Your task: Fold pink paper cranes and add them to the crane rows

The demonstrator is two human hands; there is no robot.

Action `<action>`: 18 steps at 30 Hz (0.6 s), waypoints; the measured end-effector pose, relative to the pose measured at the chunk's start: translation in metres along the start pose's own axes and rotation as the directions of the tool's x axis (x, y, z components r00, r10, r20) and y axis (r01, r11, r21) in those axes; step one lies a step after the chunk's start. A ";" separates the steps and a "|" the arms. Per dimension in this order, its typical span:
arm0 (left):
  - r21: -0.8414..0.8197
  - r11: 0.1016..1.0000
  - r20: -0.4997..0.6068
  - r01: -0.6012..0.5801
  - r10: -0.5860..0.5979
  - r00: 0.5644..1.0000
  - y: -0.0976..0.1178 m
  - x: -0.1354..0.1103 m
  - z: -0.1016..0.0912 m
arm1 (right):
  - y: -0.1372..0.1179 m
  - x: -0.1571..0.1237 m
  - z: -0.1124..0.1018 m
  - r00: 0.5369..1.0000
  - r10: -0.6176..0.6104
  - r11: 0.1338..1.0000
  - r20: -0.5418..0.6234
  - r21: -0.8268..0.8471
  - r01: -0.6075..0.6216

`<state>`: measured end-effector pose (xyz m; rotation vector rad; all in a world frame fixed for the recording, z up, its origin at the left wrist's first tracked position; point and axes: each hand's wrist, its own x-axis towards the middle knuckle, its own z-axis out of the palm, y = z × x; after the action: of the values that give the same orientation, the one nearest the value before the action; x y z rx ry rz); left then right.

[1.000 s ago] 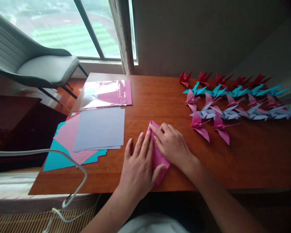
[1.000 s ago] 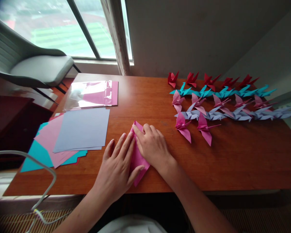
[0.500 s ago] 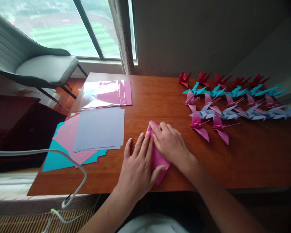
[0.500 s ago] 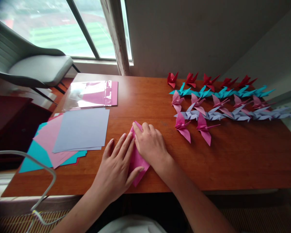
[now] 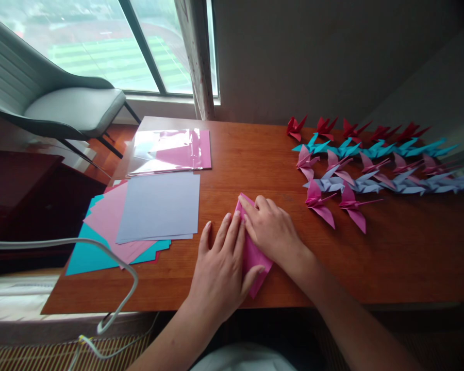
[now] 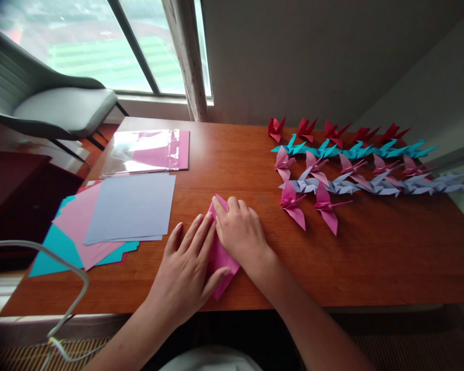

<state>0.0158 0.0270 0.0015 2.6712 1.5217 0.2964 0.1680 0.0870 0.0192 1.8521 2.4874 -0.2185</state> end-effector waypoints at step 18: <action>-0.001 1.000 0.020 0.000 0.000 1.000 0.000 0.000 -0.001 | 0.000 0.000 0.002 1.000 -0.008 1.000 -0.011 -0.012 0.008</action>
<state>0.0154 0.0270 0.0021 2.6649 1.5158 0.2688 0.1682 0.0871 0.0170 1.8452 2.4982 -0.1937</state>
